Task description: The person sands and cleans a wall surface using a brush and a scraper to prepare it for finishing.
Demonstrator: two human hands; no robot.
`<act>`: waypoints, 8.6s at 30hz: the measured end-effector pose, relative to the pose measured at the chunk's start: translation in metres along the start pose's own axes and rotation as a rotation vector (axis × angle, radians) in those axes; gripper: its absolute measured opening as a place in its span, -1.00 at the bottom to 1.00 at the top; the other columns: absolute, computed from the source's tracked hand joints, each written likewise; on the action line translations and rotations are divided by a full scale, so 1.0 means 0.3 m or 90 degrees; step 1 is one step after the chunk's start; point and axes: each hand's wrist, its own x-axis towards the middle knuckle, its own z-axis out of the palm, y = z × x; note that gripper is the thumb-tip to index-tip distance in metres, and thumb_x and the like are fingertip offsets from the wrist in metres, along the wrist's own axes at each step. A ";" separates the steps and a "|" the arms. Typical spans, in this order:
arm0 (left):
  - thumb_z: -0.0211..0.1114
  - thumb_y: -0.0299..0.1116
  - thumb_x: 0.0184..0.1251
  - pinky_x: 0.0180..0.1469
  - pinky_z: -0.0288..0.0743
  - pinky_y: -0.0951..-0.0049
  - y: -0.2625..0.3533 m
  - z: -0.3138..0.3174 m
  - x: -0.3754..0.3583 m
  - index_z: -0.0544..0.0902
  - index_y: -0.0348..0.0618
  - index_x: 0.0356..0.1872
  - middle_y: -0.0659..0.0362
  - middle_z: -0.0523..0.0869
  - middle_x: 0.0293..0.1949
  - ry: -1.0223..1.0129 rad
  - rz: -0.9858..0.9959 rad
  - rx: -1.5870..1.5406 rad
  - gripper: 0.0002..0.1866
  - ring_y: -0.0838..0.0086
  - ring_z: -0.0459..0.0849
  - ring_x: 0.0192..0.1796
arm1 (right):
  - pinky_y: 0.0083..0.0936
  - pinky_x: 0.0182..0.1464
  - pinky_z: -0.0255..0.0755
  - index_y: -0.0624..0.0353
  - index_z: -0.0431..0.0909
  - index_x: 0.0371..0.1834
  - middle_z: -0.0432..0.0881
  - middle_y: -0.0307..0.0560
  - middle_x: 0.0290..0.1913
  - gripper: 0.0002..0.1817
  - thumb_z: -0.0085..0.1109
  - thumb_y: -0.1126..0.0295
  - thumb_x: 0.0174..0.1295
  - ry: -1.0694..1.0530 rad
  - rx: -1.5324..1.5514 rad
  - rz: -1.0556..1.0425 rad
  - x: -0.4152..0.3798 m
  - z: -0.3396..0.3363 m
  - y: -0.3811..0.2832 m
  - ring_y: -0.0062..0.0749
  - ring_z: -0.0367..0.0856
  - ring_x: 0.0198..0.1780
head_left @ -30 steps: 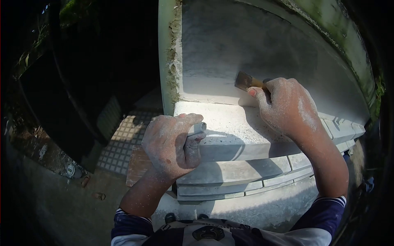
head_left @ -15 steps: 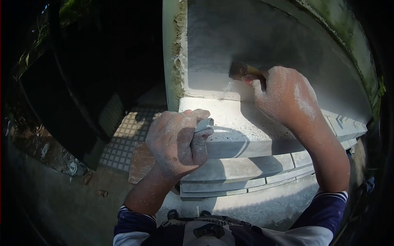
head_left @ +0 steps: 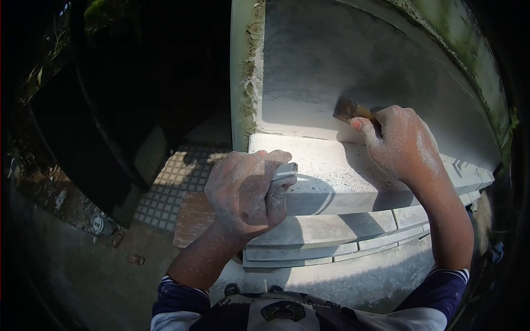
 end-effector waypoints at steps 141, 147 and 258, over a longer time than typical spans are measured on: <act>0.28 -0.41 0.46 -0.32 0.56 0.33 -0.001 -0.005 -0.001 0.73 -0.22 -0.20 0.11 0.79 -0.31 -0.001 -0.038 -0.028 -0.88 0.32 0.69 -0.36 | -0.15 -0.21 0.68 0.40 0.78 -0.27 0.73 0.27 -0.49 -0.53 0.13 0.14 0.53 0.050 0.029 -0.088 0.009 0.016 -0.139 0.04 0.77 -0.43; 0.25 -0.39 0.48 -0.31 0.55 0.33 -0.011 0.006 -0.012 0.73 -0.23 -0.21 0.09 0.79 -0.30 0.018 -0.029 -0.025 -0.85 0.33 0.68 -0.35 | -0.12 -0.15 0.69 0.39 0.79 -0.28 0.73 0.30 -0.48 -0.52 0.20 0.11 0.50 0.072 -0.014 -0.068 0.012 0.002 -0.137 0.05 0.81 -0.37; 0.44 -0.47 0.03 -0.05 0.66 0.23 -0.041 0.014 0.325 0.69 -0.20 -0.07 0.10 0.70 -0.18 -0.298 0.295 0.316 -0.65 0.27 0.74 -0.13 | -0.12 0.23 0.12 -0.06 0.80 -0.33 0.58 -0.27 -0.34 -0.76 0.29 0.07 0.25 0.554 0.161 -0.113 -0.157 0.399 0.332 -0.29 0.53 -0.12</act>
